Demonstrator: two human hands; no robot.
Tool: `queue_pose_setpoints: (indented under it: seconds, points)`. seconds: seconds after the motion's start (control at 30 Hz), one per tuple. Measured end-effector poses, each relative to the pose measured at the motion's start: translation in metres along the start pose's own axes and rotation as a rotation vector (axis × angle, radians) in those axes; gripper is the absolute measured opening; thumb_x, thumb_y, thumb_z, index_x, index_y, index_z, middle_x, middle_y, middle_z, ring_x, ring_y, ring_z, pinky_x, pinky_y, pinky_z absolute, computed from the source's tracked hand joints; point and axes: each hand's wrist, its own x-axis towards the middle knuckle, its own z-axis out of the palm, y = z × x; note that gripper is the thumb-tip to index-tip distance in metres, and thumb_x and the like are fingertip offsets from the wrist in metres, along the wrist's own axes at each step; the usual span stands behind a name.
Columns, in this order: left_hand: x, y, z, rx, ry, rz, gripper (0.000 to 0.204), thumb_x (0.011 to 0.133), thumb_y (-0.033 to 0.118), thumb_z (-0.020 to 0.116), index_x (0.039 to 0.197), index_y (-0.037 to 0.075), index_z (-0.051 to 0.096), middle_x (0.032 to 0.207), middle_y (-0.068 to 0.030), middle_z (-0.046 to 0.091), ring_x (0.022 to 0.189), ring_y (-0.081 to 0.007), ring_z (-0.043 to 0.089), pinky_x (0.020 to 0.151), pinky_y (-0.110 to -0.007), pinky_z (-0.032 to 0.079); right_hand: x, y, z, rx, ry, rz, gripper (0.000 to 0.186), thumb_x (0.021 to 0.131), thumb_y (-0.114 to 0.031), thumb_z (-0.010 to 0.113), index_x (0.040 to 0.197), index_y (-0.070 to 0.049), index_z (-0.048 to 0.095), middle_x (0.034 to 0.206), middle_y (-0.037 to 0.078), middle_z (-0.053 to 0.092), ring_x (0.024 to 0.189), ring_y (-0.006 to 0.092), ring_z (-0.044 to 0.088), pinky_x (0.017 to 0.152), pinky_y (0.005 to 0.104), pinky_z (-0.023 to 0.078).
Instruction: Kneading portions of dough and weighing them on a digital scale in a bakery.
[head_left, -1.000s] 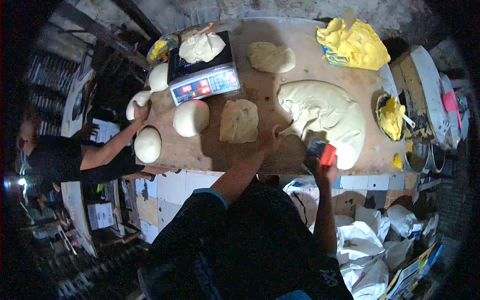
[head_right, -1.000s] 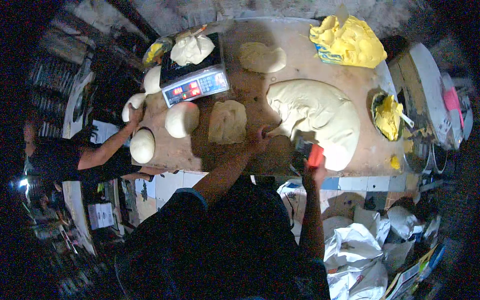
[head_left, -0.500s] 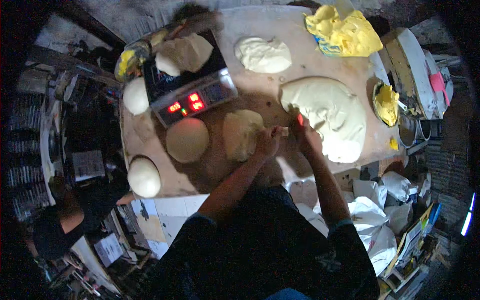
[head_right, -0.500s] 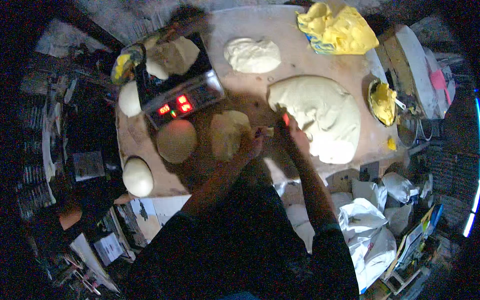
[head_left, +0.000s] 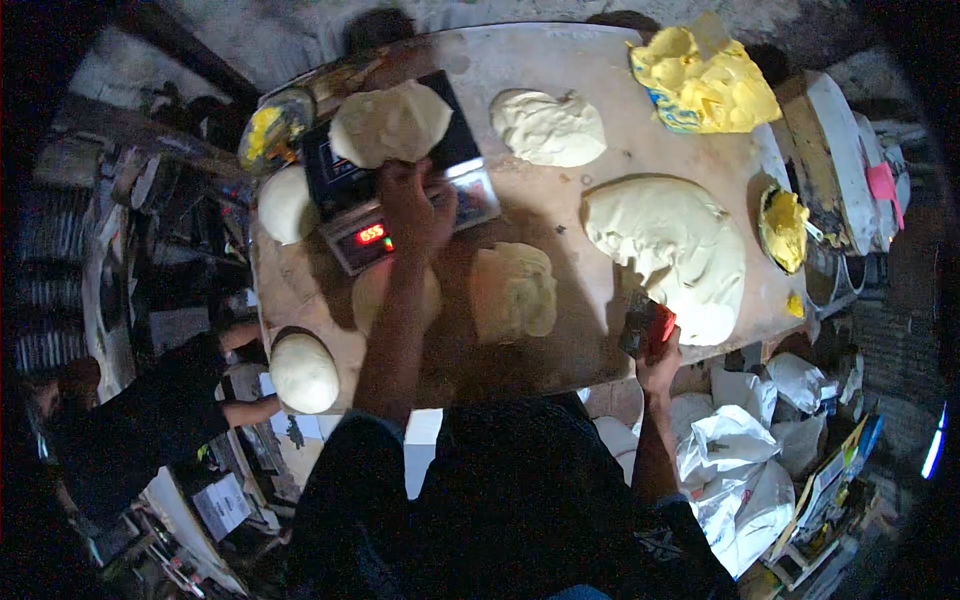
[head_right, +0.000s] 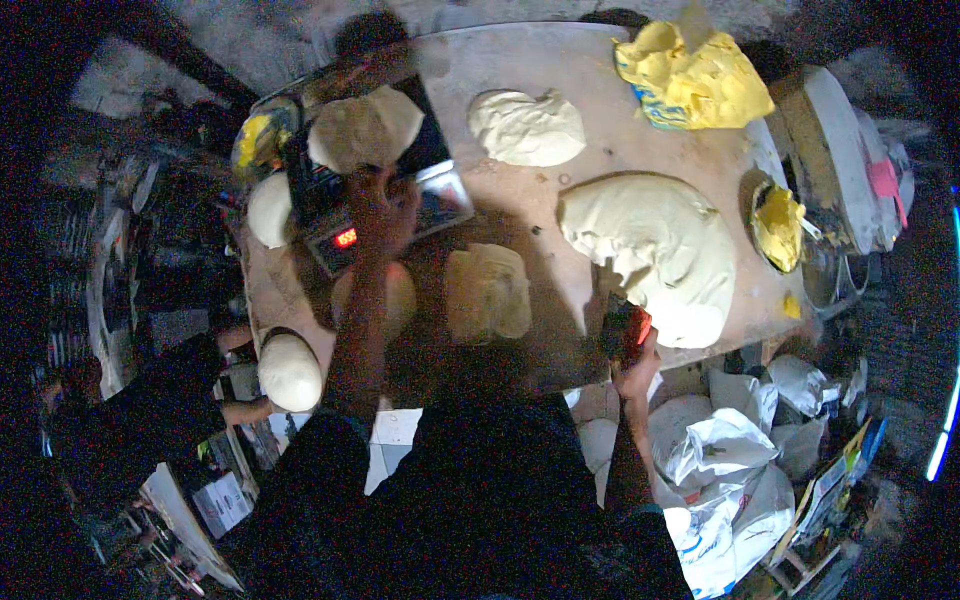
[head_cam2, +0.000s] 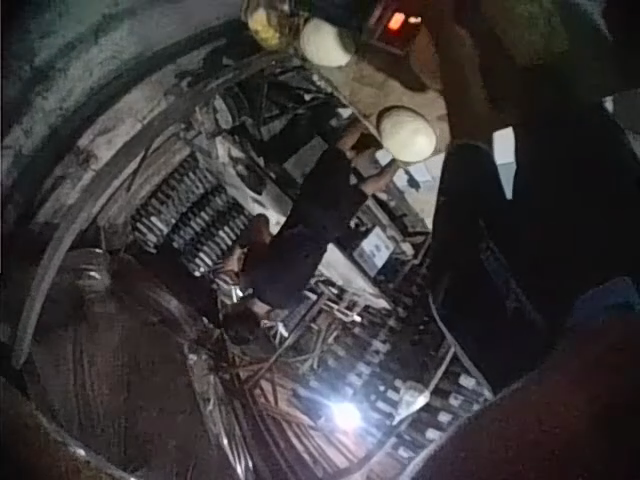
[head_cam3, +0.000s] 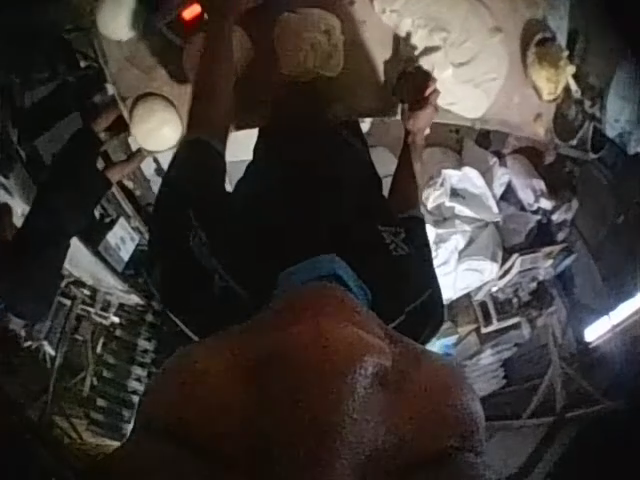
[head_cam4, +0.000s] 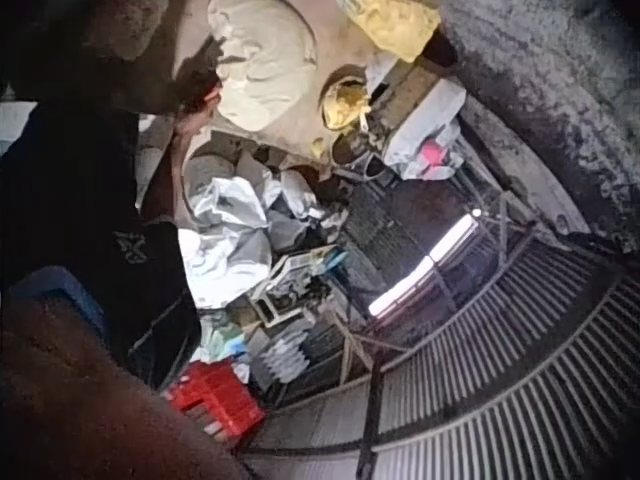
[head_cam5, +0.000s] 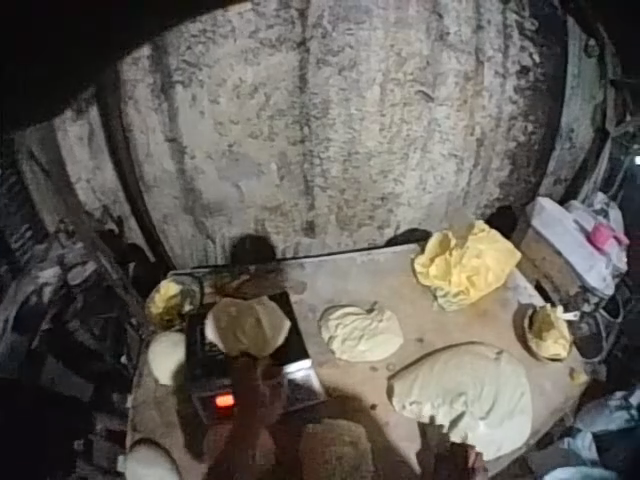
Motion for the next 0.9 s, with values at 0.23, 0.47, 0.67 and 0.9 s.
queue_pose_setpoints:
  seconds: [0.23,0.47,0.67,0.9]
  points:
    - [-0.126,0.083,0.17,-0.632,-0.358,0.146,0.03,0.086,0.024,0.061,0.104,-0.001,0.06,0.104,-0.0162,0.064,0.095,-0.0296,0.062,0.083,-0.036,0.049,-0.019,-0.044,-0.057,-1.117,-0.032,-0.702,0.037,0.079,-0.003,0.068,0.11,0.001,0.049,0.085,0.014,0.063,0.072,0.0163,0.057,0.069,0.0289,0.048]
    - [-0.072,0.085,0.28,0.325,-0.384,-0.181,0.055,0.088,0.044,0.056,0.121,-0.001,0.057,0.112,-0.0201,0.063,0.099,-0.0304,0.062,0.09,-0.042,0.046,-0.013,-0.064,-0.085,-1.044,-0.085,-0.739,0.03,0.083,-0.012,0.068,0.107,-0.005,0.05,0.071,0.015,0.059,0.056,0.0234,0.056,0.054,0.0334,0.046]
    - [-0.058,0.047,0.232,0.033,-0.856,-0.159,0.044,0.084,0.043,0.062,0.104,0.003,0.067,0.101,-0.0201,0.066,0.09,-0.0297,0.064,0.081,-0.043,0.048,0.048,-0.03,-0.063,-1.255,-0.013,-0.43,0.04,0.083,-0.022,0.067,0.114,-0.004,0.049,0.084,0.023,0.062,0.077,0.0409,0.063,0.066,0.0446,0.049]
    - [-0.048,-0.049,0.244,-0.029,-0.513,-0.006,0.041,0.074,0.034,0.075,0.095,0.001,0.064,0.082,-0.0103,0.064,0.076,-0.0243,0.06,0.074,-0.041,0.05,0.094,0.028,0.184,-1.355,-0.56,-0.633,0.047,0.083,-0.013,0.058,0.122,-0.003,0.033,0.084,0.027,0.062,0.076,0.047,0.061,0.065,0.0537,0.05]
